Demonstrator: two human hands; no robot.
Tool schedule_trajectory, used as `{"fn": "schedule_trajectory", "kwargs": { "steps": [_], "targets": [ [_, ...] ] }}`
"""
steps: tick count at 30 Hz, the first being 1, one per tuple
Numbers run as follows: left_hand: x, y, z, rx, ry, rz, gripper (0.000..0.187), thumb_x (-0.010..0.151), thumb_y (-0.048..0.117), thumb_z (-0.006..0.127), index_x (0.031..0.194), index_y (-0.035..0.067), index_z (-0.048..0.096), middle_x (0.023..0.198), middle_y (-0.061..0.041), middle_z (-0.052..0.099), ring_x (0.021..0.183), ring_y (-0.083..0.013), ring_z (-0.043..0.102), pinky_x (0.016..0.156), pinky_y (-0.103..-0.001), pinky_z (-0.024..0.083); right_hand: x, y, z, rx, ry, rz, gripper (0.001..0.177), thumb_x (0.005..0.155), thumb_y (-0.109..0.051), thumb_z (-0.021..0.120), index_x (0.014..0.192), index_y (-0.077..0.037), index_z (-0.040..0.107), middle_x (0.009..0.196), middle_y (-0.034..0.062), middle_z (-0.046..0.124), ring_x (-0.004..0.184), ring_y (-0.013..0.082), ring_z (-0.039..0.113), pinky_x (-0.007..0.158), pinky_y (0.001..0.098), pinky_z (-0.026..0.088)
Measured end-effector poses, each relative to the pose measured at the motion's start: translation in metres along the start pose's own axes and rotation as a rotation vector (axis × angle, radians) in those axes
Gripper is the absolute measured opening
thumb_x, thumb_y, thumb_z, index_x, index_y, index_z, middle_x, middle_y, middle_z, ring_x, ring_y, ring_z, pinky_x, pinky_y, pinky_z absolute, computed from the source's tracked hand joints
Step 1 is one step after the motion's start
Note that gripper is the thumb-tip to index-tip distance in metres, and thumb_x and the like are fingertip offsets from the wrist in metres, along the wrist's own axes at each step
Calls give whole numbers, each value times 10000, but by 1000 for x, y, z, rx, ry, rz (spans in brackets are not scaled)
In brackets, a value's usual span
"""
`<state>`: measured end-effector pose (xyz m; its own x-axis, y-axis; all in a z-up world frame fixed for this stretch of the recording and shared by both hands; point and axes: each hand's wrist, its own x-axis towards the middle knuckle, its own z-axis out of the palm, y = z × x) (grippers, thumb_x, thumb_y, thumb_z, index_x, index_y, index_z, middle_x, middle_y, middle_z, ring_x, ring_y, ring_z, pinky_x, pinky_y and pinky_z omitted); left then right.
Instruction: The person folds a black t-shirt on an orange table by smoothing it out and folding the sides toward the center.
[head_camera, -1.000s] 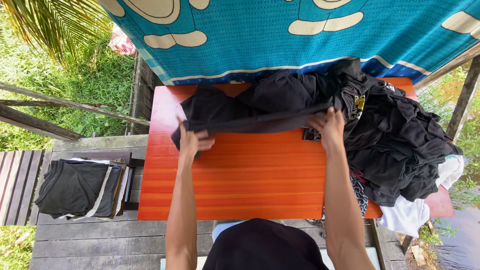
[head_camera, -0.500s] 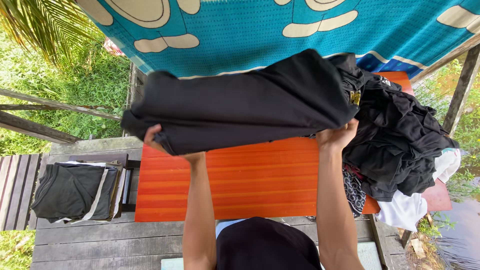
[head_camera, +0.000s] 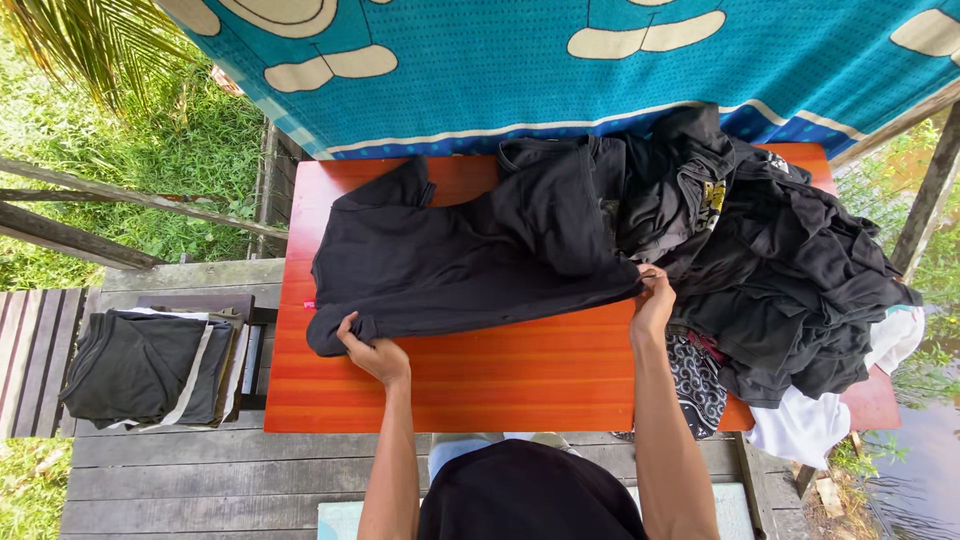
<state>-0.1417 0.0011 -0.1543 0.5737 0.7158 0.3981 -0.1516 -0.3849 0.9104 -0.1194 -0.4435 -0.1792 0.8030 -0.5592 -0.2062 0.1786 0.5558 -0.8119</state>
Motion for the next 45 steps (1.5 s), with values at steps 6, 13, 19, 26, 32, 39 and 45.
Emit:
{"fn": "schedule_trajectory", "kwargs": {
  "steps": [6, 13, 19, 26, 32, 39, 45],
  "targets": [
    [9, 8, 9, 255, -254, -246, 221, 867, 77, 632, 1058, 50, 740, 1159, -269, 579, 1002, -370, 623, 826, -422, 528, -41, -8, 35, -666, -350, -650, 206, 977, -21, 449, 1001, 51, 641, 1322, 88, 591, 1315, 210, 466, 1077, 342, 377],
    [48, -16, -28, 497, -308, -13, 233, 911, 128, 713, 1095, -9, 758, 1272, -366, 443, 1153, -497, 482, 1033, -507, 402, -66, -18, 61, -939, -157, -343, 290, 1086, -262, 549, 1104, 17, 624, 757, 27, 472, 695, 103, 402, 641, 296, 377],
    [60, 28, -107, 763, -341, 497, 211, 656, 194, 813, 702, 5, 730, 1282, -285, 543, 1121, -465, 524, 912, -578, 373, -97, -48, 31, -1225, -93, -263, 316, 1101, -256, 585, 1084, 56, 628, 766, 151, 533, 675, 202, 480, 648, 353, 408],
    [70, -27, -120, 547, -958, 292, 289, 769, 252, 809, 817, -15, 711, 918, -183, 719, 856, -416, 653, 758, -480, 517, -115, -32, 1, -1507, -259, -37, 317, 989, -247, 638, 1143, 20, 715, 991, 256, 706, 949, 419, 655, 814, 427, 488],
    [117, -18, -86, 524, -956, 390, 243, 780, 245, 813, 846, 27, 729, 943, -158, 724, 875, -385, 680, 765, -468, 535, -97, -24, 8, -1328, -45, -362, 300, 1043, -233, 622, 1164, 33, 689, 1053, 256, 711, 964, 396, 687, 849, 438, 508],
    [121, 13, -12, 909, -677, 474, 807, 625, 415, 884, 1296, 30, 656, 1271, -233, 609, 1094, -394, 574, 854, -555, 425, -67, 1, 42, -1300, 43, -729, 377, 989, -163, 749, 1285, 29, 618, 1171, 221, 640, 1059, 376, 637, 915, 454, 501],
    [112, -36, -52, 696, -674, 198, 427, 864, 280, 802, 1227, 86, 693, 1292, -178, 628, 1189, -389, 580, 946, -533, 469, -81, 45, 53, -1363, -242, -518, 368, 907, -124, 746, 1255, -50, 652, 1184, 164, 599, 1096, 331, 602, 962, 441, 501]
  ]
}}
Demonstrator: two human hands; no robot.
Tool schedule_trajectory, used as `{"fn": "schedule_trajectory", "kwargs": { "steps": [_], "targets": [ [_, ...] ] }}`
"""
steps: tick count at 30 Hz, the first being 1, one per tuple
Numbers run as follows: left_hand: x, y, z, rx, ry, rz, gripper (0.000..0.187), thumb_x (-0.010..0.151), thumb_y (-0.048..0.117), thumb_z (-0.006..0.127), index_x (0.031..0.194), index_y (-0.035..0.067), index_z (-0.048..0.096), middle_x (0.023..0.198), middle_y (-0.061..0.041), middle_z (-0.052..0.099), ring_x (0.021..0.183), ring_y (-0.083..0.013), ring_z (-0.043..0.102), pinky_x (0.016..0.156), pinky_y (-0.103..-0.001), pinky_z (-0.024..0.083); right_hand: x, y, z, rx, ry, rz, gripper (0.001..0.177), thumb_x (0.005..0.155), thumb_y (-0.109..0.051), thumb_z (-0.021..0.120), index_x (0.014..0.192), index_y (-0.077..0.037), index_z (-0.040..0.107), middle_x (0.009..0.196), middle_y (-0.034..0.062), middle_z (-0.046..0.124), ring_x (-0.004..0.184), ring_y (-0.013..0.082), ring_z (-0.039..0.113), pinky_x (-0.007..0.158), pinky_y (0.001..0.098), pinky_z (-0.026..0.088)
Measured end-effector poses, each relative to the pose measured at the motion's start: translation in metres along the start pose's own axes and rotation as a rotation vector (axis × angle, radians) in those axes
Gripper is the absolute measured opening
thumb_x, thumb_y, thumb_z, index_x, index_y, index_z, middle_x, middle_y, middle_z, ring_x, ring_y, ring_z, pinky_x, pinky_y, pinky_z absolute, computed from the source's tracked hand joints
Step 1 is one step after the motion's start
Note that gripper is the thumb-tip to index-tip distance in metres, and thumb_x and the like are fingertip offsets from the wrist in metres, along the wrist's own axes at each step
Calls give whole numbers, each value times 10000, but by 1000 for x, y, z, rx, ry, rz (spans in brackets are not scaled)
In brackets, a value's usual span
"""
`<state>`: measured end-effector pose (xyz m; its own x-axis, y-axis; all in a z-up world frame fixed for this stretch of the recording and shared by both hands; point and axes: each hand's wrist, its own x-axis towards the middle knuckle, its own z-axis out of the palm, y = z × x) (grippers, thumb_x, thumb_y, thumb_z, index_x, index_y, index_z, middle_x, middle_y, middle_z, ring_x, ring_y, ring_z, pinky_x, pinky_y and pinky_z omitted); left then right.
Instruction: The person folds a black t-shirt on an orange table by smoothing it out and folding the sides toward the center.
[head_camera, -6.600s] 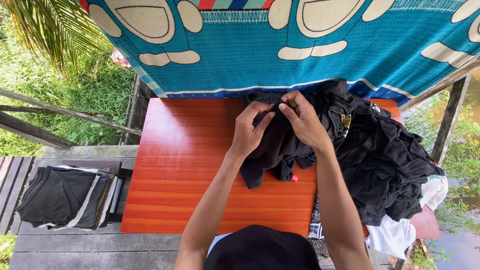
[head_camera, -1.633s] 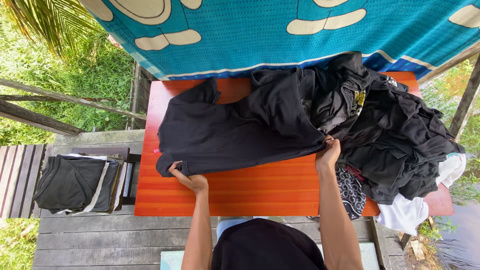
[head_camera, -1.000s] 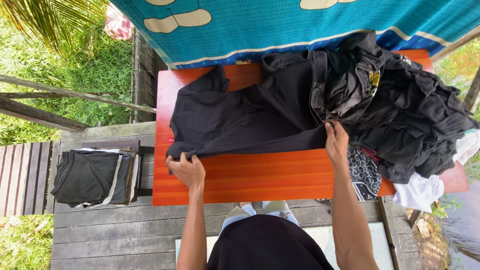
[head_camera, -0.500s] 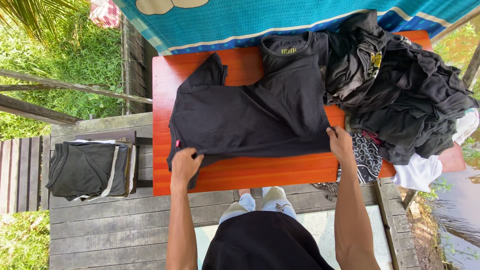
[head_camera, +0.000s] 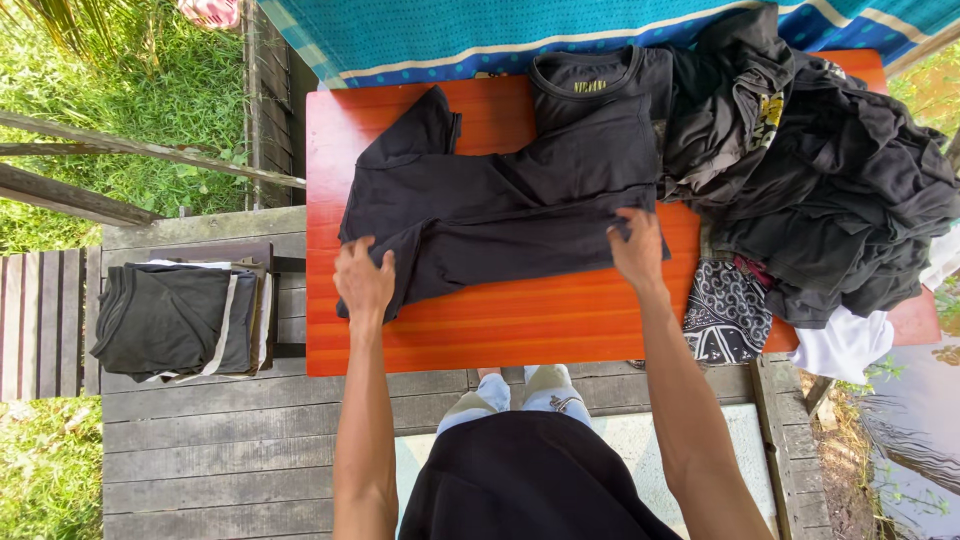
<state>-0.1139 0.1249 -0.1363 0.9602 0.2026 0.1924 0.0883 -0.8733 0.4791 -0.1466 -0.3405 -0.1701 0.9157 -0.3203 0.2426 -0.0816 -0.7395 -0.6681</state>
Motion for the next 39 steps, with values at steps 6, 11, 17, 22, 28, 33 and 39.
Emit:
{"fn": "schedule_trajectory", "kwargs": {
  "steps": [6, 11, 17, 22, 28, 33, 39],
  "targets": [
    [-59, -44, -14, -34, -6, -17, 225, 894, 279, 792, 1039, 115, 741, 1191, -103, 658, 1145, -319, 609, 959, -499, 503, -7, -42, 38, 47, -233, 65, 224, 911, -115, 733, 1132, -80, 728, 1220, 162, 620, 1127, 322, 631, 954, 435, 512],
    [-78, -23, -22, 71, 9, 90, 392, 764, 320, 852, 1032, 72, 710, 1184, -127, 616, 1108, -318, 588, 859, -482, 467, 0, -59, 57, 63, -259, 34, 205, 907, -95, 725, 1112, -82, 734, 1185, 139, 633, 1098, 283, 649, 962, 418, 527],
    [-62, -6, -3, 238, -43, -16, 512, 715, 305, 851, 1123, 45, 681, 1199, -173, 591, 1069, -343, 595, 823, -481, 467, 25, -35, 32, -90, -15, 130, 324, 886, 6, 693, 1203, -51, 665, 1219, 177, 510, 1021, 308, 613, 870, 431, 520],
    [-41, -8, 7, 361, 6, 11, 251, 848, 264, 782, 1012, 97, 692, 1143, -125, 657, 1047, -323, 623, 858, -514, 465, 44, -3, 14, -98, -124, 183, 446, 906, 45, 607, 1318, -123, 642, 1318, 168, 452, 1009, 297, 641, 896, 430, 551],
    [2, 11, -5, -168, 183, 55, 126, 963, 128, 627, 1030, 21, 635, 1001, -165, 706, 985, -370, 645, 852, -532, 452, 47, -8, 17, -251, -153, 110, 392, 840, -51, 770, 1218, -97, 676, 1204, 197, 446, 1112, 395, 555, 847, 480, 522],
    [41, 23, -13, -526, 266, -70, 164, 1049, 116, 547, 1077, -44, 568, 944, -257, 657, 913, -460, 655, 805, -502, 485, 47, -24, -1, -338, -62, -137, 195, 753, -106, 814, 920, -84, 715, 1156, 142, 590, 1130, 353, 578, 987, 470, 481],
    [68, -18, -51, -362, 259, -207, 206, 1009, 142, 623, 1008, -63, 607, 898, -256, 673, 823, -412, 634, 800, -495, 478, 53, -20, -45, -239, -138, -164, 189, 806, -159, 787, 855, -20, 669, 733, 80, 680, 720, 273, 641, 1195, 488, 436]
  ]
}}
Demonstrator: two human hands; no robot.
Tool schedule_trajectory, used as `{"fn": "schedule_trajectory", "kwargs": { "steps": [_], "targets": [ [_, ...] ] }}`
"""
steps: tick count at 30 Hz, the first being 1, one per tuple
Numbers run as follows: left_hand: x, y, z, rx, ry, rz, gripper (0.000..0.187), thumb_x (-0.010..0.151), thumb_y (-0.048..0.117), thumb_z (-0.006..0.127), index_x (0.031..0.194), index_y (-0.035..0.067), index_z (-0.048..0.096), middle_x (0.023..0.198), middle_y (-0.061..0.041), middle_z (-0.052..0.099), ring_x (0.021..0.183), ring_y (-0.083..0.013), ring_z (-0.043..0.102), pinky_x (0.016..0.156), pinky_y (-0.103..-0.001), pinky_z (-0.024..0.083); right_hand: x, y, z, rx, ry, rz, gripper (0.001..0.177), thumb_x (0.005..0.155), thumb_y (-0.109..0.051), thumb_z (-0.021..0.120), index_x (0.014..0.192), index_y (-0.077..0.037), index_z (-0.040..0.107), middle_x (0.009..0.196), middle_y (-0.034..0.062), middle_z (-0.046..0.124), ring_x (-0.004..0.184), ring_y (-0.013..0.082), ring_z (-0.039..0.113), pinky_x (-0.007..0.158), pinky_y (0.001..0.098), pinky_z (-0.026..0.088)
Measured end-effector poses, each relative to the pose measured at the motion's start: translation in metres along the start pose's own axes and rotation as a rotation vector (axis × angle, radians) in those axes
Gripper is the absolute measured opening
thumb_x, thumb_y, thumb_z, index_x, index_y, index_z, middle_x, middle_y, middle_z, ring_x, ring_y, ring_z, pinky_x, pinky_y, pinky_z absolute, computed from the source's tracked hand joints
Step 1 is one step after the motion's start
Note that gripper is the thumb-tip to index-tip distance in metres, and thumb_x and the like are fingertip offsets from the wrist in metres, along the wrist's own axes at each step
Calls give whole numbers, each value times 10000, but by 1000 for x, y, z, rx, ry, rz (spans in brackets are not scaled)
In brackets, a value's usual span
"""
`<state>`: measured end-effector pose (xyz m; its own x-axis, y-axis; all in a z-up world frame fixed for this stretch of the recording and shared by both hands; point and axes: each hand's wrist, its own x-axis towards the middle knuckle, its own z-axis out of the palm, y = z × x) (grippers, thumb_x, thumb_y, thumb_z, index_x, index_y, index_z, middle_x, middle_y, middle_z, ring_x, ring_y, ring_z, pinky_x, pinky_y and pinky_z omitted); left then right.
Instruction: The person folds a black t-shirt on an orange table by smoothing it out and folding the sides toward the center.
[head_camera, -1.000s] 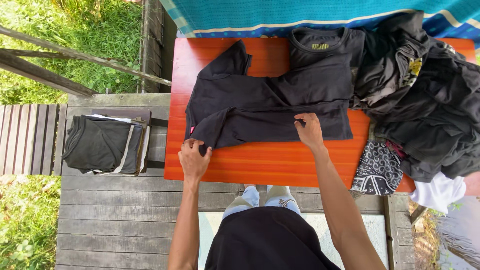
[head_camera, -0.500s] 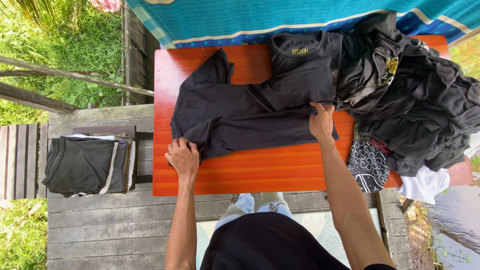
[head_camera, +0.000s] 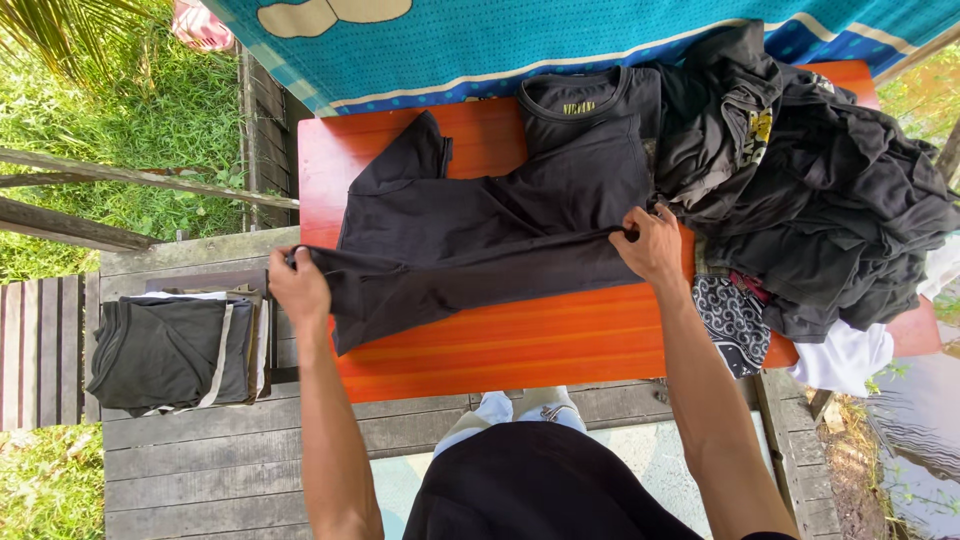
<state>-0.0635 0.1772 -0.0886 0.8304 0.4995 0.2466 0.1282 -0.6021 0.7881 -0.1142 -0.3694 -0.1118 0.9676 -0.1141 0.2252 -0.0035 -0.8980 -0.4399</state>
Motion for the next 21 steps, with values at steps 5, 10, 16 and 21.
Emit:
{"fn": "schedule_trajectory", "kwargs": {
  "steps": [5, 10, 16, 21],
  "targets": [
    [-3, -36, -45, 3, -624, -113, 218, 957, 176, 624, 987, -24, 706, 880, -145, 711, 817, -228, 639, 776, -365, 491, -17, 23, -21, 64, -362, 173, 263, 787, -252, 768, 924, -29, 737, 770, 88, 713, 683, 246, 668, 775, 462, 585],
    [-19, -59, -37, 190, -1160, -374, 205, 903, 173, 643, 966, 34, 780, 836, -47, 740, 776, -170, 628, 757, -305, 487, -30, 33, -27, -30, -946, 570, 235, 747, -247, 794, 939, -115, 823, 920, 147, 796, 836, 300, 703, 815, 445, 541],
    [2, -86, 23, -89, -678, -305, 434, 997, 374, 656, 1144, -34, 689, 1046, -118, 723, 1064, -245, 645, 966, -364, 474, -38, 18, -18, 60, -255, 131, 267, 805, -257, 801, 1019, -98, 819, 1008, 175, 701, 992, 365, 675, 923, 465, 533],
    [-21, -97, 43, -2, -184, -78, 568, 968, 354, 711, 1315, -74, 575, 1214, -301, 597, 1167, -456, 574, 961, -493, 424, -60, 54, 26, 10, 164, 19, 402, 839, -165, 784, 1215, -35, 722, 1187, 240, 642, 1154, 429, 588, 977, 480, 487]
  ]
}}
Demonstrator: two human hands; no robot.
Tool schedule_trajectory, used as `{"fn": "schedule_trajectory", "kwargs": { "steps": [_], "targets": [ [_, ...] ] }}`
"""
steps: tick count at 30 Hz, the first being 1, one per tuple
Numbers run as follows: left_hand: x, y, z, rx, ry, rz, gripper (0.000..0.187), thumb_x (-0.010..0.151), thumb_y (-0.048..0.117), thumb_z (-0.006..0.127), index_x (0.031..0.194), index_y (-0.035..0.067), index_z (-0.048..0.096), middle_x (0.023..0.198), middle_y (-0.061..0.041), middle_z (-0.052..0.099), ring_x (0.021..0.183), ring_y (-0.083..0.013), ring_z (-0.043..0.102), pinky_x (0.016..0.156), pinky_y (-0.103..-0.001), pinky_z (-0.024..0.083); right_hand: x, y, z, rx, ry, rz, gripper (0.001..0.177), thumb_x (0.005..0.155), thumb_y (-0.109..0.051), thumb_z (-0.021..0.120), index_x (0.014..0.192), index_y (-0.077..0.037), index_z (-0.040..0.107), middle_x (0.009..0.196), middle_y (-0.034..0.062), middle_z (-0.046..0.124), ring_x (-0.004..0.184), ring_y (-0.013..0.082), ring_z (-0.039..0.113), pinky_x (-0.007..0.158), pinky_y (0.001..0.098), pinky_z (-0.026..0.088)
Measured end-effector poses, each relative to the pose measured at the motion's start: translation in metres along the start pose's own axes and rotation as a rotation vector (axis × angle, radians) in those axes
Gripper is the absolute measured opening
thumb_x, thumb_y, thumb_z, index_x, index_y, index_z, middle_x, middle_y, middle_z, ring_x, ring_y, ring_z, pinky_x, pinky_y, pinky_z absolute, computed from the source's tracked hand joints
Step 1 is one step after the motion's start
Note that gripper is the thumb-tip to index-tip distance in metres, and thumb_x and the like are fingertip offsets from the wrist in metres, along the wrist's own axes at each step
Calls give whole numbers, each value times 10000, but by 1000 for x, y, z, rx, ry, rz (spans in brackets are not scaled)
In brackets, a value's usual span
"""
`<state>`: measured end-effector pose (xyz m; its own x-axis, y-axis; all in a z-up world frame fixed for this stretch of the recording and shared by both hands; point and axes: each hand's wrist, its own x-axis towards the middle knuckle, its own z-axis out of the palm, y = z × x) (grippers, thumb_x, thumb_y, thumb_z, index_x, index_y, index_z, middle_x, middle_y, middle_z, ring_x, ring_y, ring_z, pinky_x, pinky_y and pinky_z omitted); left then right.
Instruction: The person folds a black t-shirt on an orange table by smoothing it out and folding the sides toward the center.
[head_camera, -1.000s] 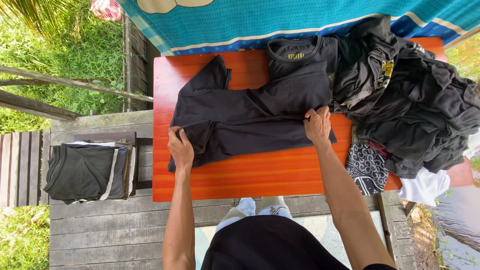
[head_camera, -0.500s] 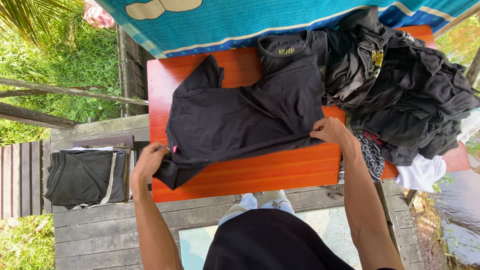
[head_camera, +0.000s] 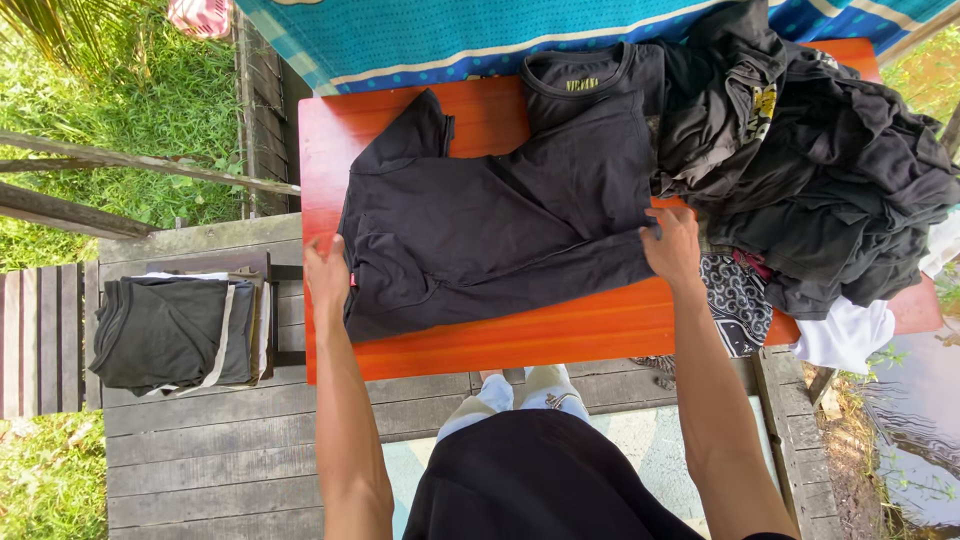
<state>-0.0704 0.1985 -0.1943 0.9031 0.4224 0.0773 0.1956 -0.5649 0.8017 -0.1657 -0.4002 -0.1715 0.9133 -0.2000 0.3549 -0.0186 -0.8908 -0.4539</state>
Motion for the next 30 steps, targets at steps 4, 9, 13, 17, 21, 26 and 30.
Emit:
{"fn": "schedule_trajectory", "kwargs": {
  "steps": [4, 9, 13, 17, 21, 26, 30],
  "targets": [
    [-35, -31, -21, 236, -213, -110, 456, 921, 325, 691, 1226, -14, 690, 1161, -235, 708, 1142, -389, 653, 981, -463, 491, -19, 58, 19, 30, -74, 321, 373, 921, -117, 692, 1283, -27, 689, 1210, 235, 656, 1177, 404, 595, 1019, 479, 488],
    [-69, -47, -35, 200, -337, -114, 538, 825, 366, 760, 1201, -15, 708, 1121, -186, 757, 1076, -310, 728, 957, -401, 541, -37, 66, 32, 44, -173, 396, 405, 891, -231, 763, 1231, -25, 683, 1209, 204, 704, 1189, 378, 620, 1002, 466, 494],
    [-85, 10, -52, 237, -463, -355, 600, 883, 513, 766, 1222, 19, 733, 1117, -189, 774, 1093, -306, 729, 974, -400, 531, -32, 43, 27, -38, -223, 591, 560, 822, -318, 831, 1273, -45, 643, 1244, 215, 672, 1114, 383, 629, 952, 481, 474],
    [-92, 41, -62, 299, -527, -331, 731, 718, 433, 913, 1286, 46, 664, 1207, -178, 710, 1143, -313, 676, 980, -403, 493, -22, 24, 19, -112, -346, 726, 500, 842, -299, 793, 1281, -105, 651, 1158, 169, 726, 1107, 353, 661, 1005, 513, 461],
    [-88, 3, -53, 338, -523, -177, 740, 656, 284, 894, 1317, 49, 658, 1214, -188, 722, 1148, -321, 686, 965, -413, 512, -13, -25, 15, -428, -41, 523, 447, 803, -98, 713, 1238, -22, 639, 1176, 239, 626, 1094, 413, 598, 900, 557, 466],
    [-80, -36, -45, 219, -479, -224, 659, 721, 346, 877, 1268, 27, 695, 1133, -210, 751, 1071, -316, 722, 941, -401, 546, 15, -159, 65, -76, -99, 52, 472, 819, -119, 711, 1285, -67, 647, 1252, 238, 586, 1177, 422, 550, 1013, 523, 455],
    [-87, -44, -42, 126, -417, -184, 633, 715, 396, 892, 1216, 48, 722, 1093, -173, 766, 1040, -287, 738, 916, -387, 555, 19, -252, 126, 157, -374, -222, 450, 843, -213, 742, 1264, -97, 636, 1259, 166, 582, 1186, 382, 544, 1013, 496, 447]
  ]
}}
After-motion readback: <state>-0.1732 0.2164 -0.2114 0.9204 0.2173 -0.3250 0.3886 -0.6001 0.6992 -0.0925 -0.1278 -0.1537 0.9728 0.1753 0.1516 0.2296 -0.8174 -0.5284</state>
